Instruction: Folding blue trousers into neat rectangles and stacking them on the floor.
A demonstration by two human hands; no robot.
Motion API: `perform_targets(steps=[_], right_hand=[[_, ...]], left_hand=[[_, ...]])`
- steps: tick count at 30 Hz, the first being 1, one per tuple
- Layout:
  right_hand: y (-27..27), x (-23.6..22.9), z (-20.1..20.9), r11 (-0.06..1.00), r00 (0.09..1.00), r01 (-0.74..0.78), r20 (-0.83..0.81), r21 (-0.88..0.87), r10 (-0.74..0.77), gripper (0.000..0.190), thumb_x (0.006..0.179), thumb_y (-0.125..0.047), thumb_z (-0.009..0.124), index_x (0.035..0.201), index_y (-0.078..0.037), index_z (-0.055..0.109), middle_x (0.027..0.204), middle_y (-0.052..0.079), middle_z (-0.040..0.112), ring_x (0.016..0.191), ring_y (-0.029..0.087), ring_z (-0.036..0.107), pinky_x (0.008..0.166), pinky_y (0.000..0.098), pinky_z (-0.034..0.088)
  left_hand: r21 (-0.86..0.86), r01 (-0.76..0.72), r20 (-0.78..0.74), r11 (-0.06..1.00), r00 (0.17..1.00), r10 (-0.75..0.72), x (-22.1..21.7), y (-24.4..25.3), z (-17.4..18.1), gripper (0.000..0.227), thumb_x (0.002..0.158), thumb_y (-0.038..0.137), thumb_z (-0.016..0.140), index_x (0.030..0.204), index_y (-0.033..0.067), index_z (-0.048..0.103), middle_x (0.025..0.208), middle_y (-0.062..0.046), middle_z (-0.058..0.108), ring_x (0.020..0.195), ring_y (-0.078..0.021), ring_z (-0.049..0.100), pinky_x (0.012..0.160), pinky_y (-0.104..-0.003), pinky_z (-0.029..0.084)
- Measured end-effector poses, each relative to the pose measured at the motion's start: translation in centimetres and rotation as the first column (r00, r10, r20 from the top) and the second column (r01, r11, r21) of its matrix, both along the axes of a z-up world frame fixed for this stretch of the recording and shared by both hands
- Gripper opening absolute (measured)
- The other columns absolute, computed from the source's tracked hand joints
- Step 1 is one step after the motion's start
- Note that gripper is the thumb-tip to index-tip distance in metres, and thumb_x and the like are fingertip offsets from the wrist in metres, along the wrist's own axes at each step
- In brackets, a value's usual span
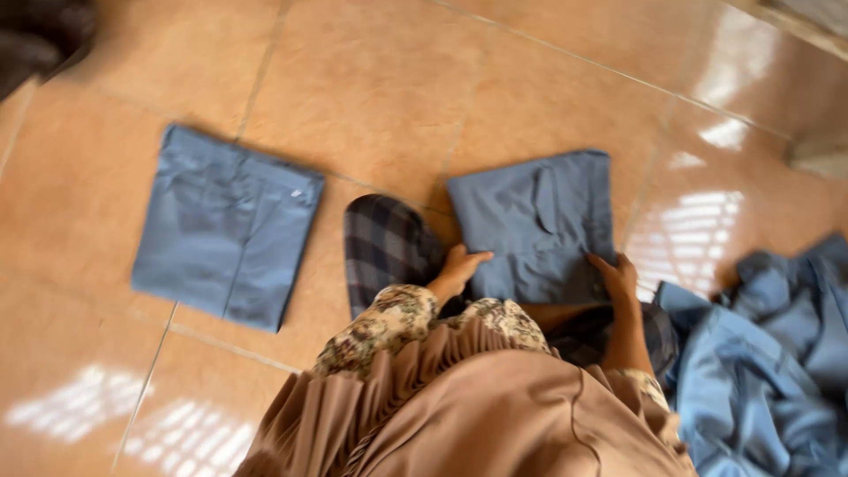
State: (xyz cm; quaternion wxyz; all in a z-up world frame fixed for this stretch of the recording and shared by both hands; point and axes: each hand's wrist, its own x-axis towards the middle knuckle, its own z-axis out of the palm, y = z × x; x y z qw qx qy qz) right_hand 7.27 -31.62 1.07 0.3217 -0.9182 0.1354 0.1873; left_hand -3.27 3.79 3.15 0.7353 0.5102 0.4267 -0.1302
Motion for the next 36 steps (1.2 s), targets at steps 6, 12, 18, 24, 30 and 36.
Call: perform_targets(steps=[6,12,18,24,30,36], right_hand=[[2.2,3.8,1.2,0.989,0.992,0.062,-0.118,0.136,-0.046,0.067,0.078,-0.049,0.092,0.121,-0.002,0.070,0.102,0.028,0.066,0.100,0.045,0.064,0.081,0.0552,0.051],[17.9,10.7,14.4,0.937,0.985,-0.127,-0.068,0.326,0.157,0.042,0.091,-0.020,0.079,0.118,0.009,0.064,0.099,0.016,0.067,0.077,0.022,0.060,0.066,0.0340,0.052],[40.4,11.6,21.2,0.696,0.850,-0.504,0.152,0.511,0.504,0.030,0.092,-0.019,0.078,0.111,0.000,0.065,0.096,0.000,0.063,0.079,0.007,0.054,0.068,0.0199,0.045],[60.7,6.6,18.4,0.486,0.612,-0.788,0.385,0.378,0.691,0.049,0.084,-0.044,0.093,0.114,-0.010,0.073,0.091,0.008,0.067,0.087,0.018,0.061,0.071,0.0333,0.049],[68.0,0.1,7.6,0.401,0.523,-0.832,0.302,0.383,0.797,0.054,0.083,-0.033,0.089,0.123,-0.004,0.067,0.104,0.021,0.072,0.102,0.034,0.069,0.086,0.0459,0.053],[66.8,-0.2,-0.2,0.592,0.596,-0.803,0.069,0.062,0.800,0.051,0.082,-0.025,0.083,0.131,-0.022,0.070,0.116,0.015,0.074,0.114,0.029,0.068,0.092,0.0379,0.058]], left_hand=[[0.081,0.061,0.168,0.995,0.983,-0.074,1.8,5.3,6.3,0.069,0.078,0.017,0.081,0.138,-0.0058,0.056,0.133,-0.030,0.061,0.129,-0.0441,0.056,0.101,-0.053,0.051],[-0.037,-0.231,0.366,0.972,0.902,0.229,2.0,15.1,11.6,0.047,0.079,0.003,0.072,0.124,-0.0067,0.064,0.102,-0.017,0.071,0.084,-0.0229,0.067,0.074,-0.030,0.055],[-0.122,-0.610,0.459,0.783,0.665,0.590,-7.1,28.5,15.8,0.039,0.075,0.003,0.081,0.114,0.0015,0.072,0.095,-0.008,0.074,0.078,-0.0161,0.066,0.076,-0.027,0.054],[0.048,-0.878,0.445,0.476,0.445,0.777,-20.7,35.5,16.9,0.054,0.077,0.011,0.089,0.128,0.0163,0.070,0.116,-0.010,0.070,0.105,-0.0236,0.065,0.089,-0.041,0.056],[0.177,-0.912,0.358,0.370,0.410,0.839,-28.3,36.4,3.3,0.078,0.086,0.012,0.083,0.153,0.0210,0.044,0.144,-0.017,0.053,0.133,-0.0354,0.050,0.111,-0.056,0.042],[0.198,-0.907,0.165,0.372,0.405,0.899,-28.9,35.3,0.9,0.086,0.088,0.003,0.074,0.159,0.0188,0.028,0.152,-0.031,0.042,0.141,-0.0527,0.038,0.113,-0.066,0.035]])
